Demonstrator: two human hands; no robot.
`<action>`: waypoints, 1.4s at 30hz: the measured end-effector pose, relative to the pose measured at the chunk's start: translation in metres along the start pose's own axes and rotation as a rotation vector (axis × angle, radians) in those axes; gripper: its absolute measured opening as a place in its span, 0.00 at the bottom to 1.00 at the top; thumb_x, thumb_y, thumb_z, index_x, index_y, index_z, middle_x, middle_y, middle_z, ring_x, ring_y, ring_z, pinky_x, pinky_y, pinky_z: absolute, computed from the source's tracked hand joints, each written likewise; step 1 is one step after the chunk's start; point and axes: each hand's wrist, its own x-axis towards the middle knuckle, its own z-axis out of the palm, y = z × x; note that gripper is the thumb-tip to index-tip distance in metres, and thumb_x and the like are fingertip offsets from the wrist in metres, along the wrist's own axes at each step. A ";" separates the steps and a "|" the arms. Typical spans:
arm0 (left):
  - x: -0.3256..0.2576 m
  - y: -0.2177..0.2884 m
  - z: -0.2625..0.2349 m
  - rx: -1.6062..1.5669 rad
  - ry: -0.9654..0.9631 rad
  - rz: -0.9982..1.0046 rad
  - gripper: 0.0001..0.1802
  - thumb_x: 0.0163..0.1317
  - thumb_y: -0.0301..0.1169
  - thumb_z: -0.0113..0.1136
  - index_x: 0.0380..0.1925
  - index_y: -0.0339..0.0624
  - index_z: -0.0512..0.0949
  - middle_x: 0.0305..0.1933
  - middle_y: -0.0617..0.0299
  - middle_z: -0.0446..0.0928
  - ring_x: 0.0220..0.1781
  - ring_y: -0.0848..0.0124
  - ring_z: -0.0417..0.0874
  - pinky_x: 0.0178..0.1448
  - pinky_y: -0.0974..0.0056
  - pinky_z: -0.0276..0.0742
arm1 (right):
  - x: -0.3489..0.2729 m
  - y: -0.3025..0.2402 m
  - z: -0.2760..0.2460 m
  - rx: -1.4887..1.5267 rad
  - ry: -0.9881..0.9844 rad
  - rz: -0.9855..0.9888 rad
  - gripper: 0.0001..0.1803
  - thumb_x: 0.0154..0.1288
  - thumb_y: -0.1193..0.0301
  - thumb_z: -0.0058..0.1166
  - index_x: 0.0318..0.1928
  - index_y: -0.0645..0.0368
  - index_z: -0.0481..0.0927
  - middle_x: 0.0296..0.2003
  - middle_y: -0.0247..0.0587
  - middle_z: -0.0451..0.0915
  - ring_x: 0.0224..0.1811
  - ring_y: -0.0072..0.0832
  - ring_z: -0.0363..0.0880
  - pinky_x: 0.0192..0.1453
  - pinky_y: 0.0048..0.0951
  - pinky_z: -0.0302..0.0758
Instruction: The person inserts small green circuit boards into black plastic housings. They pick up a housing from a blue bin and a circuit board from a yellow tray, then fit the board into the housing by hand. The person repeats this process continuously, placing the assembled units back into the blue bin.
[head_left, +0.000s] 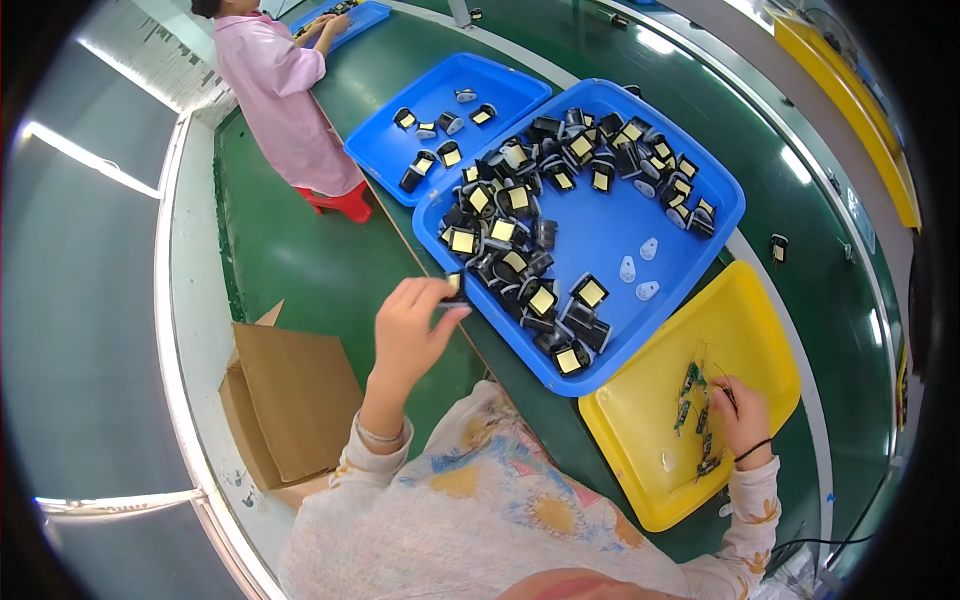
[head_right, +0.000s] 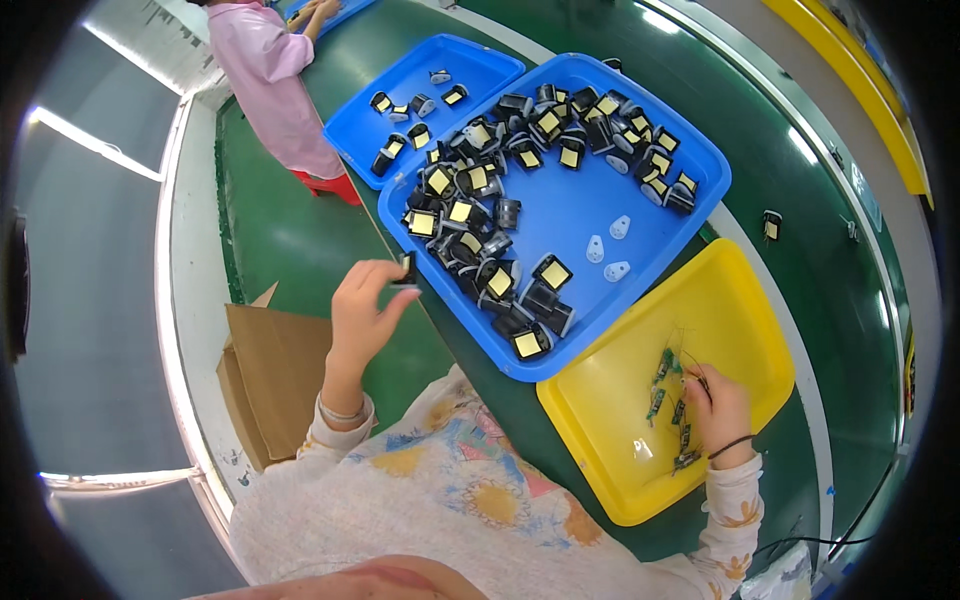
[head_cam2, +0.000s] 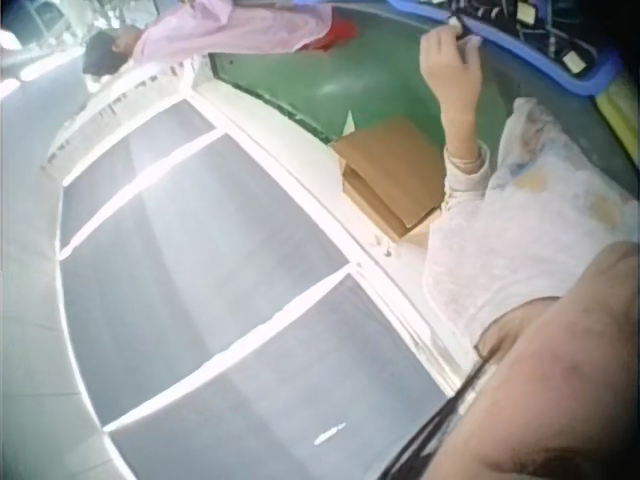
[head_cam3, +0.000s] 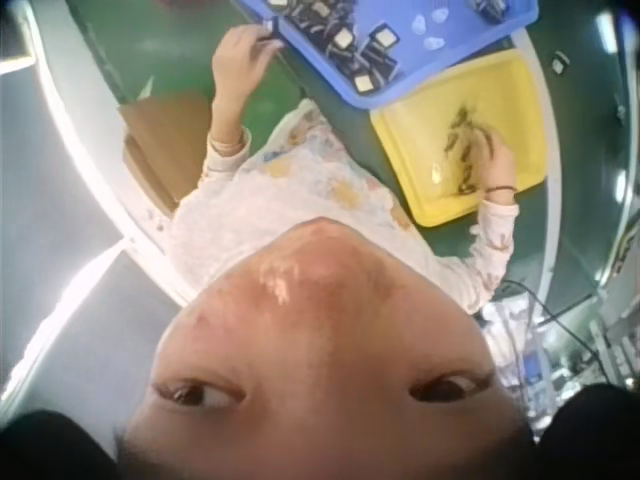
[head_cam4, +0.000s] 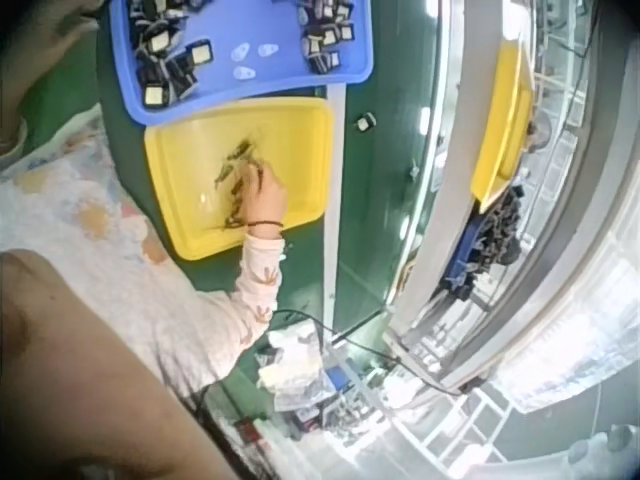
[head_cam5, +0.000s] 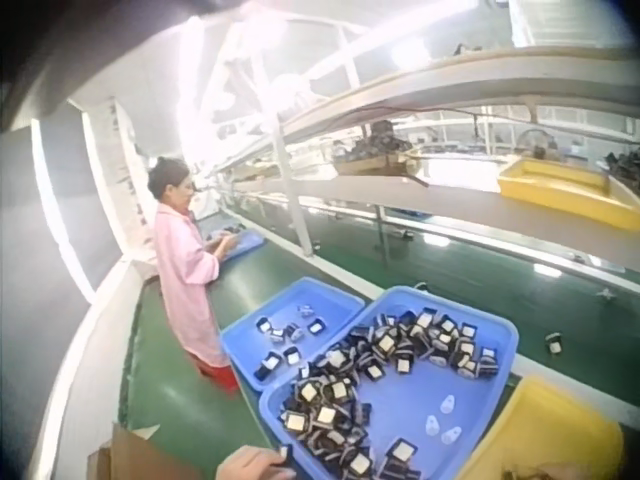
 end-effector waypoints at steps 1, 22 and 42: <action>-0.006 -0.002 -0.004 0.018 0.021 -0.040 0.13 0.42 0.31 0.64 0.27 0.39 0.74 0.29 0.60 0.75 0.32 0.62 0.75 0.35 0.63 0.70 | 0.002 -0.001 -0.005 0.033 -0.060 0.033 0.06 0.58 0.73 0.48 0.32 0.65 0.73 0.18 0.41 0.74 0.17 0.26 0.72 0.22 0.24 0.66; 0.075 0.164 0.142 -0.996 -0.725 0.122 0.11 0.51 0.23 0.55 0.36 0.33 0.72 0.37 0.59 0.73 0.40 0.71 0.74 0.39 0.70 0.73 | 0.010 -0.004 0.054 1.504 0.298 0.195 0.18 0.67 0.64 0.36 0.50 0.63 0.65 0.40 0.45 0.74 0.44 0.30 0.73 0.51 0.30 0.69; 0.069 0.156 0.155 -1.047 -0.760 -0.185 0.11 0.54 0.24 0.55 0.39 0.38 0.71 0.38 0.62 0.72 0.35 0.77 0.73 0.39 0.75 0.68 | 0.017 0.006 0.046 0.081 0.703 0.067 0.24 0.44 0.80 0.57 0.45 0.58 0.69 0.44 0.42 0.74 0.45 0.32 0.72 0.48 0.30 0.69</action>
